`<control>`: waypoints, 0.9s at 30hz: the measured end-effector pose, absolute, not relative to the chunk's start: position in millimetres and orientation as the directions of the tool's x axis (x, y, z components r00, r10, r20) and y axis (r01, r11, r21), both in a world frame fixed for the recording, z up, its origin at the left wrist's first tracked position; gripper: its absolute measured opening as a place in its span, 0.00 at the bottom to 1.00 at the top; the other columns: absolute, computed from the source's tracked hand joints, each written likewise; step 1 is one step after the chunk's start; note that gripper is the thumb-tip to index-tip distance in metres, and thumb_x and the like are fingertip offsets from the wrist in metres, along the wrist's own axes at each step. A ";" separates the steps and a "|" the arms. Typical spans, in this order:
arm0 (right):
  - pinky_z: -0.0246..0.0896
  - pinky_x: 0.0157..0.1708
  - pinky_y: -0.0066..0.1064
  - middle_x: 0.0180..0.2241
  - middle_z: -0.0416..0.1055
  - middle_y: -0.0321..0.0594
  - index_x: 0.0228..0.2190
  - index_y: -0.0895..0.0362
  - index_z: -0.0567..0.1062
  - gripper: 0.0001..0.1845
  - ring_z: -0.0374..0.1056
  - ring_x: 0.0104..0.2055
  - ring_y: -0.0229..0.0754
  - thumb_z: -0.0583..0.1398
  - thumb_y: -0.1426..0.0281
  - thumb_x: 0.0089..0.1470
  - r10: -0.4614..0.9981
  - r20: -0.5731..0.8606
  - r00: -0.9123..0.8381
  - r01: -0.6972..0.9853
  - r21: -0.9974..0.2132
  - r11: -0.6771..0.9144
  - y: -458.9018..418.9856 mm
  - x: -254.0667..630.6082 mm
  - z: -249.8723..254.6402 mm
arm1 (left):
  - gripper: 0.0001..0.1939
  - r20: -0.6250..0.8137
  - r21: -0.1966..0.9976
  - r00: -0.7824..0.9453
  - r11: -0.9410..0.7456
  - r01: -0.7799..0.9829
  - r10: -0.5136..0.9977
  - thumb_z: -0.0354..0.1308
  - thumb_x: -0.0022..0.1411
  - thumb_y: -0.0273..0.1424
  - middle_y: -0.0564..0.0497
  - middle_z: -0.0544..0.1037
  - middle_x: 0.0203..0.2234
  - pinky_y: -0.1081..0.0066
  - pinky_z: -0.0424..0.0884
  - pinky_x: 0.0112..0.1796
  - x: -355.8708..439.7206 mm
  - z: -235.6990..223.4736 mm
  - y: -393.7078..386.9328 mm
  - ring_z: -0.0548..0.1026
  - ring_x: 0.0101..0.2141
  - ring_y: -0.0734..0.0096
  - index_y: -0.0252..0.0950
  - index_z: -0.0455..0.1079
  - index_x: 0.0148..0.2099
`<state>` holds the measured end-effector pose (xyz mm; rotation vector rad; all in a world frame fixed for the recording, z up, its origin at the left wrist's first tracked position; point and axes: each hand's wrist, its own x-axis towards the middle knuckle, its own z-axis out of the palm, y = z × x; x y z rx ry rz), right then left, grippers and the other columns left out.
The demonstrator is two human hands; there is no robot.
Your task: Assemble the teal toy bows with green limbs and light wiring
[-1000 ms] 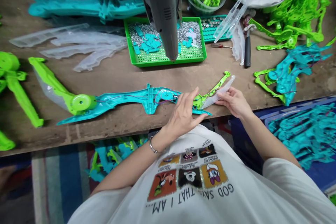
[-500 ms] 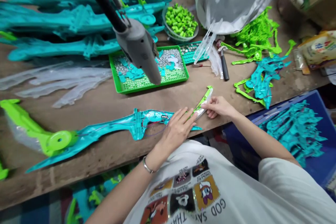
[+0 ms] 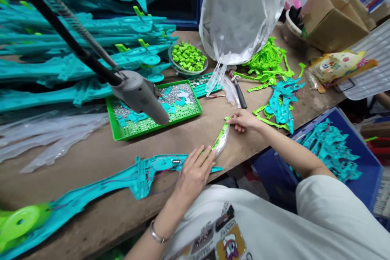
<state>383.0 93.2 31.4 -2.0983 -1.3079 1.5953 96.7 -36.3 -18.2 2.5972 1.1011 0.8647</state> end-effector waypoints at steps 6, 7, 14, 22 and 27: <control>0.59 0.28 0.27 0.24 0.75 0.38 0.26 0.58 0.73 0.17 0.67 0.26 0.37 0.65 0.59 0.59 0.992 -0.089 0.084 0.837 -0.534 -0.119 129.2 417.3 49.9 | 0.21 0.414 0.427 0.536 -0.677 0.600 0.736 0.60 0.71 0.29 0.43 0.78 0.60 0.50 0.73 0.59 99.8 -10.2 -38.7 0.74 0.61 0.51 0.37 0.72 0.64; 0.60 0.32 0.29 0.30 0.78 0.42 0.32 0.58 0.75 0.11 0.69 0.30 0.40 0.61 0.64 0.61 0.986 0.093 0.136 0.906 -0.414 -0.086 140.6 430.0 50.9 | 0.21 0.408 0.435 0.532 -0.670 0.601 0.742 0.59 0.71 0.29 0.43 0.78 0.60 0.50 0.74 0.59 100.0 -9.3 -38.9 0.74 0.61 0.51 0.37 0.72 0.64; 0.56 0.43 0.40 0.45 0.77 0.59 0.47 0.63 0.75 0.17 0.69 0.46 0.55 0.52 0.76 0.60 0.995 0.041 -0.094 0.960 0.270 0.080 187.2 508.2 23.0 | 0.22 0.375 0.484 0.532 -0.650 0.587 0.759 0.58 0.72 0.31 0.39 0.75 0.62 0.47 0.74 0.60 97.8 -8.3 -38.9 0.73 0.62 0.50 0.39 0.70 0.65; 0.58 0.48 0.43 0.50 0.74 0.57 0.54 0.61 0.74 0.20 0.67 0.52 0.54 0.54 0.71 0.63 0.967 0.211 -0.143 0.959 0.272 0.082 180.3 522.9 48.0 | 0.40 0.385 0.653 0.431 -0.571 0.498 0.816 0.59 0.71 0.31 0.35 0.69 0.66 0.50 0.71 0.64 93.9 10.0 -40.4 0.69 0.66 0.52 0.37 0.45 0.78; 0.62 0.55 0.49 0.52 0.74 0.60 0.56 0.63 0.72 0.21 0.69 0.58 0.53 0.52 0.73 0.65 0.799 0.599 -0.046 0.999 0.039 0.028 162.0 518.5 115.4 | 0.42 0.350 0.723 0.371 -0.500 0.477 0.860 0.60 0.71 0.34 0.34 0.69 0.66 0.52 0.71 0.63 87.8 16.4 -40.6 0.71 0.65 0.54 0.38 0.42 0.78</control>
